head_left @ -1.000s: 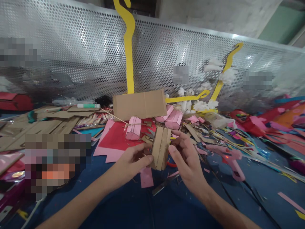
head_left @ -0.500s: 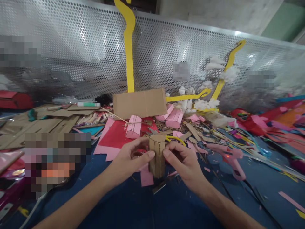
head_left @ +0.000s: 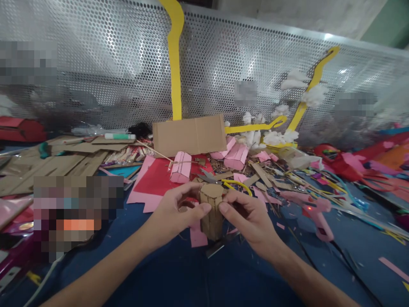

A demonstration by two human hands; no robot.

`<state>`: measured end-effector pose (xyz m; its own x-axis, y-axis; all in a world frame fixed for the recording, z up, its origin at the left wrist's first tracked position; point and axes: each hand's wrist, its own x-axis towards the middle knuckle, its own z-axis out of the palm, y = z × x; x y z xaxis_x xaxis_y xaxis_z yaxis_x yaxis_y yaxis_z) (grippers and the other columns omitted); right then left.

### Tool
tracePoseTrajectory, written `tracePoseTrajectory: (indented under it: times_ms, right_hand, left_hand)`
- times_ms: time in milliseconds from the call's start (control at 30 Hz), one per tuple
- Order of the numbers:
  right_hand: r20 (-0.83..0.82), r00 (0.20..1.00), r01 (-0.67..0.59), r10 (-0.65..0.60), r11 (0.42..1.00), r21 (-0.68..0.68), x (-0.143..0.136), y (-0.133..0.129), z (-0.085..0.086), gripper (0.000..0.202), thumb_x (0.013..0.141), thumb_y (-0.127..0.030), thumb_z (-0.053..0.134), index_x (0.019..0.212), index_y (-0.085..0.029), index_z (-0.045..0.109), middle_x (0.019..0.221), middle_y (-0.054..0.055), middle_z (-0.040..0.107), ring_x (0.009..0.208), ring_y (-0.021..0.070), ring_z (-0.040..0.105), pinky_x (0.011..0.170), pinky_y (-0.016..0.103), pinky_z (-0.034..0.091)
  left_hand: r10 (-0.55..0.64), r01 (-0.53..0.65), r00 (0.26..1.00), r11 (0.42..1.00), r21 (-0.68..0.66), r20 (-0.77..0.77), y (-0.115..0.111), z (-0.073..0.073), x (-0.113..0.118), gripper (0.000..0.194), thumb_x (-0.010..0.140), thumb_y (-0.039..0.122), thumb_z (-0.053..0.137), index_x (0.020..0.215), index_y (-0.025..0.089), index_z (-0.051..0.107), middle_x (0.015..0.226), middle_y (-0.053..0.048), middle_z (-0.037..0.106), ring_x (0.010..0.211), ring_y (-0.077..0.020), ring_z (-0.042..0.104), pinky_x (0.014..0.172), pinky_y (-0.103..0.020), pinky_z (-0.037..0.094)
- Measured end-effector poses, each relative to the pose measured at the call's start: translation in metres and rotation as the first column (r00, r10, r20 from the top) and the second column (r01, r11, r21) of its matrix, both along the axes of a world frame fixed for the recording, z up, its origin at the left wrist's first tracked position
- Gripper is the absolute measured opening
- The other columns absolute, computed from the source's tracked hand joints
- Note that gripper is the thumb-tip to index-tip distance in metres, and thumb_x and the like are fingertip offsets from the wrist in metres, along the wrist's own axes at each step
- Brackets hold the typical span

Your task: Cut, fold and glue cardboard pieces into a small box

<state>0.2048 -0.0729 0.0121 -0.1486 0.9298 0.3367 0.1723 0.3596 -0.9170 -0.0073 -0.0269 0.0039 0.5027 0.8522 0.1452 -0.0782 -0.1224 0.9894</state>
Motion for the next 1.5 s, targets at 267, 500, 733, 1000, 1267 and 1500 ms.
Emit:
tracePoseTrajectory:
  times_ms: [267,500,733,1000,1267,1500]
  right_hand:
    - [-0.017,0.999,-0.033,0.032,0.999,-0.036,0.0015,0.0004,-0.0005,0.031,0.096,-0.041,0.068,0.075,-0.019,0.064,0.069,-0.003,0.052,0.065,0.0126,0.046,0.061,0.026,0.038]
    - [-0.017,0.999,-0.042,0.041,0.997,-0.061,0.0017,0.0025,-0.0007,0.032,0.096,-0.042,0.069,0.075,-0.018,0.063,0.069,-0.003,0.050,0.065,0.0122,0.043,0.061,0.026,0.035]
    - [-0.046,0.999,-0.030,0.027,0.997,-0.069,-0.0005,0.0029,-0.0011,0.030,0.092,-0.044,0.073,0.077,-0.019,0.066,0.067,-0.004,0.049,0.064,0.0121,0.043,0.060,0.026,0.034]
    - [-0.067,0.997,-0.047,0.041,0.995,-0.093,-0.0012,0.0028,-0.0005,0.028,0.091,-0.043,0.074,0.079,-0.020,0.064,0.069,-0.004,0.046,0.065,0.0126,0.040,0.060,0.026,0.034]
    - [0.005,0.998,-0.068,0.068,0.996,-0.051,-0.0002,0.0028,0.0043,0.031,0.094,-0.041,0.069,0.074,-0.019,0.060,0.068,-0.004,0.045,0.066,0.0133,0.041,0.061,0.027,0.034]
    - [0.014,0.997,-0.068,0.070,0.994,-0.081,0.0000,0.0013,0.0062,0.033,0.093,-0.041,0.070,0.070,-0.019,0.059,0.067,-0.003,0.045,0.065,0.0132,0.039,0.059,0.027,0.032]
  left_hand:
    - [0.017,-0.016,0.999,0.999,0.031,-0.038,-0.0015,0.0023,0.0005,0.049,0.088,0.043,0.078,0.130,0.021,0.068,0.115,-0.009,0.072,0.103,-0.0243,0.066,0.087,-0.035,0.054]
    - [-0.005,0.006,1.000,0.997,0.071,-0.022,0.0029,-0.0017,-0.0006,0.051,0.088,0.043,0.078,0.133,0.022,0.068,0.115,-0.008,0.075,0.097,-0.0214,0.068,0.083,-0.033,0.054]
    - [0.008,-0.009,1.000,0.999,0.033,0.014,0.0045,0.0016,-0.0014,0.054,0.084,0.040,0.082,0.132,0.021,0.068,0.126,-0.011,0.073,0.116,-0.0277,0.066,0.094,-0.039,0.052]
    - [0.019,-0.019,1.000,0.999,0.044,0.014,0.0041,-0.0015,-0.0011,0.051,0.084,0.040,0.082,0.129,0.022,0.068,0.123,-0.010,0.073,0.112,-0.0262,0.066,0.092,-0.038,0.052]
    - [0.003,-0.004,1.000,0.998,0.060,0.009,0.0031,-0.0019,-0.0016,0.045,0.087,0.037,0.079,0.128,0.023,0.068,0.118,-0.008,0.074,0.108,-0.0239,0.067,0.088,-0.034,0.052]
    - [-0.017,0.017,1.000,0.998,0.052,-0.006,0.0016,0.0020,-0.0014,0.042,0.088,0.035,0.077,0.127,0.023,0.068,0.121,-0.008,0.074,0.106,-0.0235,0.068,0.087,-0.034,0.053]
